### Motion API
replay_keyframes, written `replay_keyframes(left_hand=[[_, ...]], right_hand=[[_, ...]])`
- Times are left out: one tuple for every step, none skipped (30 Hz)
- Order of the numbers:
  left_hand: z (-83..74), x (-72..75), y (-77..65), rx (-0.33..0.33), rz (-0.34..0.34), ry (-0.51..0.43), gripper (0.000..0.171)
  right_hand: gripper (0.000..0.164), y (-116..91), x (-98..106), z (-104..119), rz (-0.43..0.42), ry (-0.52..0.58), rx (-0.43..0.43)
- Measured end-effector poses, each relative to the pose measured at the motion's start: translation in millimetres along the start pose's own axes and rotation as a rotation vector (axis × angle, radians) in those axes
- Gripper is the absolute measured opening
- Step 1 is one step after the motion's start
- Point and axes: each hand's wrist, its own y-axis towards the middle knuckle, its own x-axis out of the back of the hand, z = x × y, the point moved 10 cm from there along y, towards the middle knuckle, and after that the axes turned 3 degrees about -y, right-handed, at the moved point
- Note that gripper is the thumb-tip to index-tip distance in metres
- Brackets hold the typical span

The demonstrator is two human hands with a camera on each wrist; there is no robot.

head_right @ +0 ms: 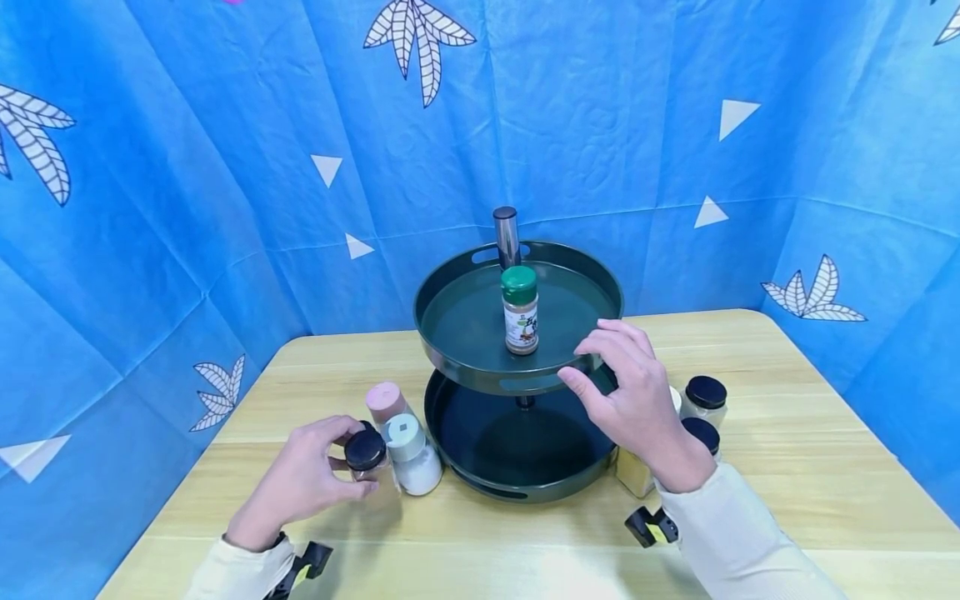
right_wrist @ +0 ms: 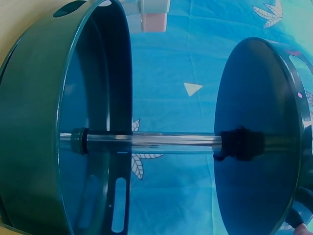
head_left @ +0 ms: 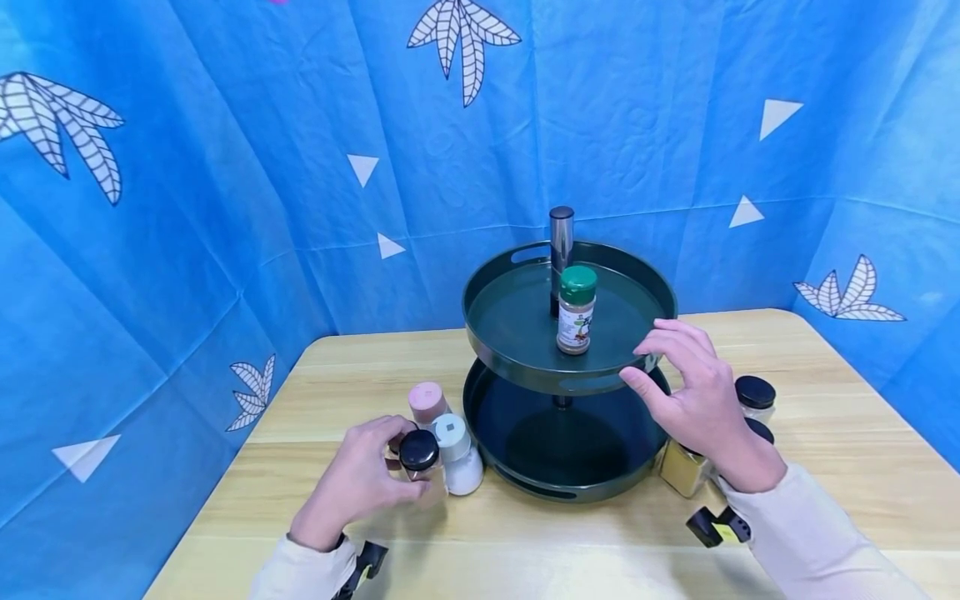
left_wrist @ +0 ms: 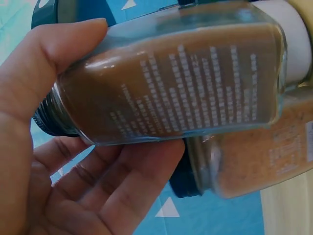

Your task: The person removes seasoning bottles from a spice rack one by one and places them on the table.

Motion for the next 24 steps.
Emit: replay_keyframes(left_hand=[[0.5, -1.2, -0.6, -0.004, 0.0, -0.001, 0.043], [1.2, -2.3, -1.1, -0.007, -0.001, -0.005, 0.043], [1.6, -3.2, -1.7, -0.009, -0.001, -0.01, 0.043], [2.2, -4.2, -2.2, -0.009, 0.001, -0.013, 0.043], [3.0, -5.2, -2.8, -0.008, 0.004, -0.017, 0.043], [4.0, -6.2, -3.5, -0.007, 0.006, -0.02, 0.044], [4.7, -6.7, -4.1, -0.007, 0.004, -0.023, 0.044], [5.4, -7.2, -4.6, -0.006, 0.003, -0.024, 0.044], [5.8, -7.6, -5.1, -0.009, 0.0, -0.021, 0.044], [5.9, -8.0, -5.5, -0.015, -0.002, -0.014, 0.044], [5.8, -8.4, -6.1, -0.022, -0.005, -0.008, 0.043], [5.3, -8.5, -6.6, -0.031, -0.009, 0.002, 0.043], [4.9, -8.9, -7.2, -0.037, -0.011, 0.01, 0.043], [4.9, -9.5, -7.8, -0.038, -0.009, 0.012, 0.043], [5.4, -10.2, -8.4, -0.032, -0.007, 0.011, 0.043], [6.2, -11.1, -9.1, -0.021, 0.0, 0.004, 0.042], [7.2, -12.1, -9.8, -0.007, 0.007, -0.005, 0.042], [8.2, -13.0, -10.4, 0.007, 0.013, -0.011, 0.042], [9.3, -14.0, -10.9, 0.023, 0.02, -0.02, 0.042], [10.4, -15.0, -11.5, 0.039, 0.027, -0.032, 0.042], [11.1, -15.7, -11.9, 0.05, 0.032, -0.038, 0.042], [11.6, -16.3, -12.2, 0.058, 0.037, -0.041, 0.043], [11.8, -16.9, -12.6, 0.063, 0.04, -0.038, 0.043], [11.9, -17.5, -12.9, 0.066, 0.045, -0.032, 0.044]], right_hand=[[0.026, 0, 0, 0, 0.001, -0.002, 0.0], [0.026, 0, 0, 0, 0.003, -0.003, -0.001], [0.026, 0, 0, 0, 0.004, -0.004, -0.001], [0.026, 0, 0, 0, 0.004, -0.005, -0.001], [0.026, 0, 0, 1, 0.003, -0.004, 0.0], [0.026, 0, 0, 1, 0.002, -0.005, 0.001], [0.026, 0, 0, 1, 0.0, -0.003, 0.002], [0.026, 0, 0, 1, 0.0, -0.002, 0.002], [0.026, 0, 0, 0, -0.002, -0.001, 0.002], [0.026, 0, 0, 0, -0.002, -0.001, 0.001], [0.026, 0, 0, 0, -0.002, -0.001, 0.0], [0.026, 0, 0, 0, -0.002, -0.001, -0.001], [0.026, 0, 0, 0, -0.002, -0.001, -0.002], [0.026, 0, 0, 0, -0.001, -0.001, -0.003], [0.026, 0, -1, 0, 0.001, -0.004, -0.004], [0.026, 0, -1, 0, 0.003, -0.006, -0.005], [0.026, 0, -1, 1, 0.005, -0.008, -0.006], [0.026, 0, -1, 1, 0.007, -0.01, -0.007], [0.026, 0, -1, 1, 0.008, -0.013, -0.007], [0.026, 0, -1, 1, 0.007, -0.013, -0.008], [0.026, -1, -1, 1, 0.007, -0.014, -0.009], [0.026, -1, -1, 1, 0.006, -0.013, -0.008], [0.026, -1, -1, 1, 0.005, -0.013, -0.007], [0.026, -1, 0, 1, 0.002, -0.011, -0.006]])
